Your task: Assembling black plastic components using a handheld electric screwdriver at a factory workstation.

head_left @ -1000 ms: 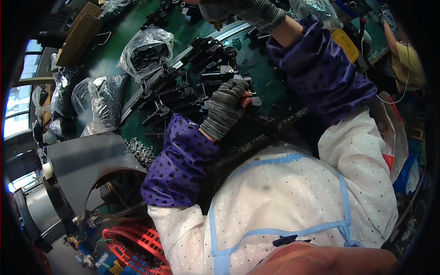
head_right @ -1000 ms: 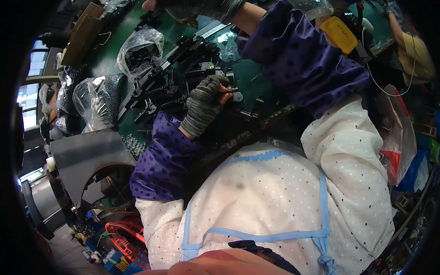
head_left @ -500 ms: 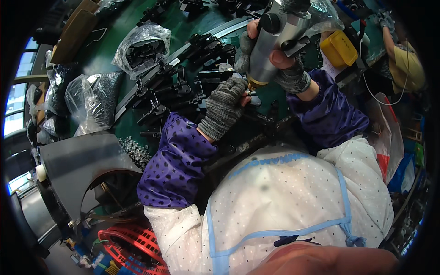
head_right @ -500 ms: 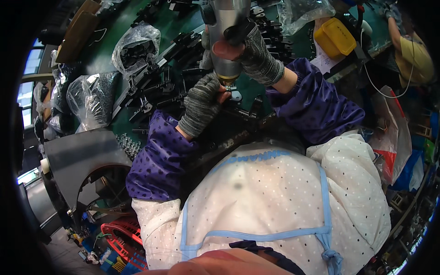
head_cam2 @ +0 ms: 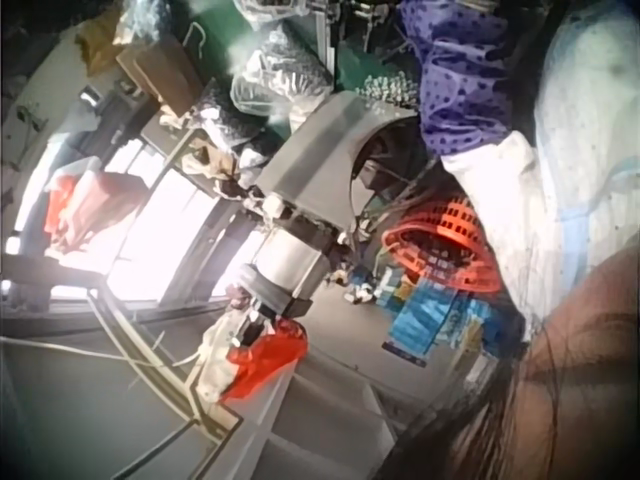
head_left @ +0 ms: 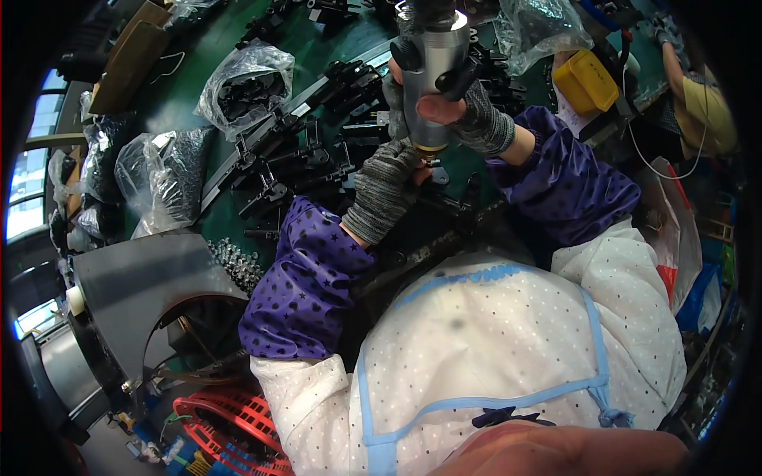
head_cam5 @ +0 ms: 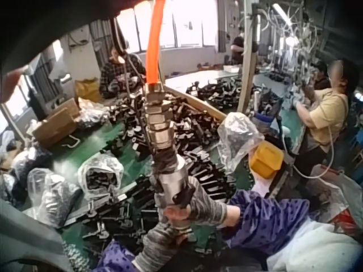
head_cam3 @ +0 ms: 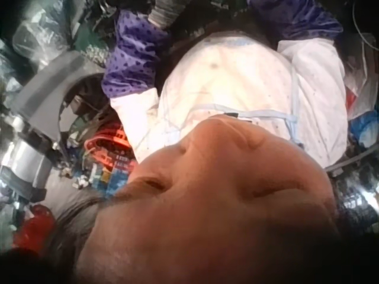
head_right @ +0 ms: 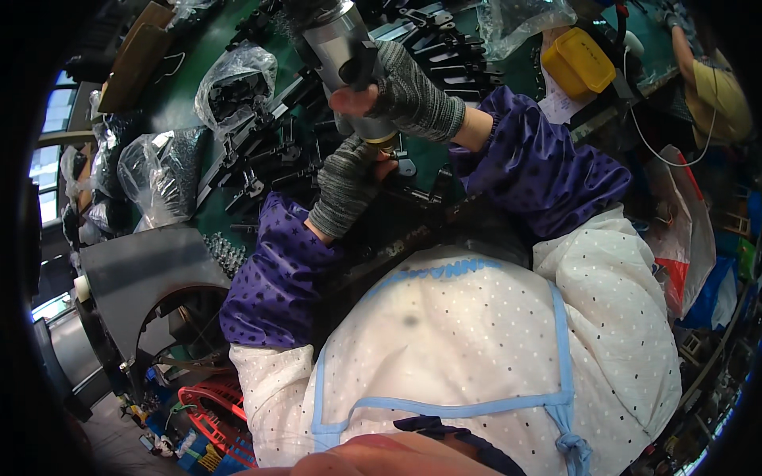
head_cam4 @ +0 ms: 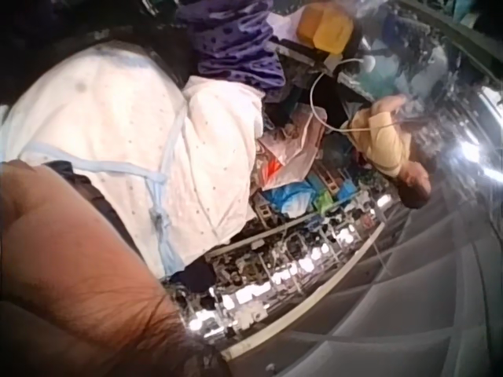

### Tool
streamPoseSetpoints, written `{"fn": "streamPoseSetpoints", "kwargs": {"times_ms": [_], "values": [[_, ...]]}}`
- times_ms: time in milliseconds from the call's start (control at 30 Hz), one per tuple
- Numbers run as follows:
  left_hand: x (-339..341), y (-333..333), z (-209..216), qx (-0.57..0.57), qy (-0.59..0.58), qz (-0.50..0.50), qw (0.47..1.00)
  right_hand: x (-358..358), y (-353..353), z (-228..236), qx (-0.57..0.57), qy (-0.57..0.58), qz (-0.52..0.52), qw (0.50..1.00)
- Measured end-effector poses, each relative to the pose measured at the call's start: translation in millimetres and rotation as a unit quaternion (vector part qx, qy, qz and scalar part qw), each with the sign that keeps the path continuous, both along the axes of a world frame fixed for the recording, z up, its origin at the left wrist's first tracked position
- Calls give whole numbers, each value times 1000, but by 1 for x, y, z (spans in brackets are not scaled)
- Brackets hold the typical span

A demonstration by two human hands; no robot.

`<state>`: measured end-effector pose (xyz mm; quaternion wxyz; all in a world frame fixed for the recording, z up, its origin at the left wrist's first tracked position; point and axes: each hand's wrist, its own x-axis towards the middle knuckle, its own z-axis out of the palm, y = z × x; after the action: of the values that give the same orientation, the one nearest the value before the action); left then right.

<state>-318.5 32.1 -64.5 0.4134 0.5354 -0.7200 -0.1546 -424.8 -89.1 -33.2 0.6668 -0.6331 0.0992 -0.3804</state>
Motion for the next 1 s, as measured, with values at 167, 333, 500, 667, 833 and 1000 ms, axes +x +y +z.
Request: {"fn": "streamPoseSetpoints", "kwargs": {"times_ms": [167,333,500,667,833,1000], "values": [[-2,5,4,19,1,9,1000,4,-2,-12,23,-65,39,997],[-2,5,4,44,-8,15,999,3,3,5,-232,27,-117,965],[-3,6,7,20,-13,18,1000,-1,3,11,-255,41,-129,957],[-3,7,2,18,-7,19,1000,-2,8,15,-271,42,-143,951],[-4,5,-1,-12,-4,9,1000,-3,7,8,-228,63,-103,966],[-2,9,-3,-3,-12,17,1000,1,10,11,-298,63,-141,942]]}}
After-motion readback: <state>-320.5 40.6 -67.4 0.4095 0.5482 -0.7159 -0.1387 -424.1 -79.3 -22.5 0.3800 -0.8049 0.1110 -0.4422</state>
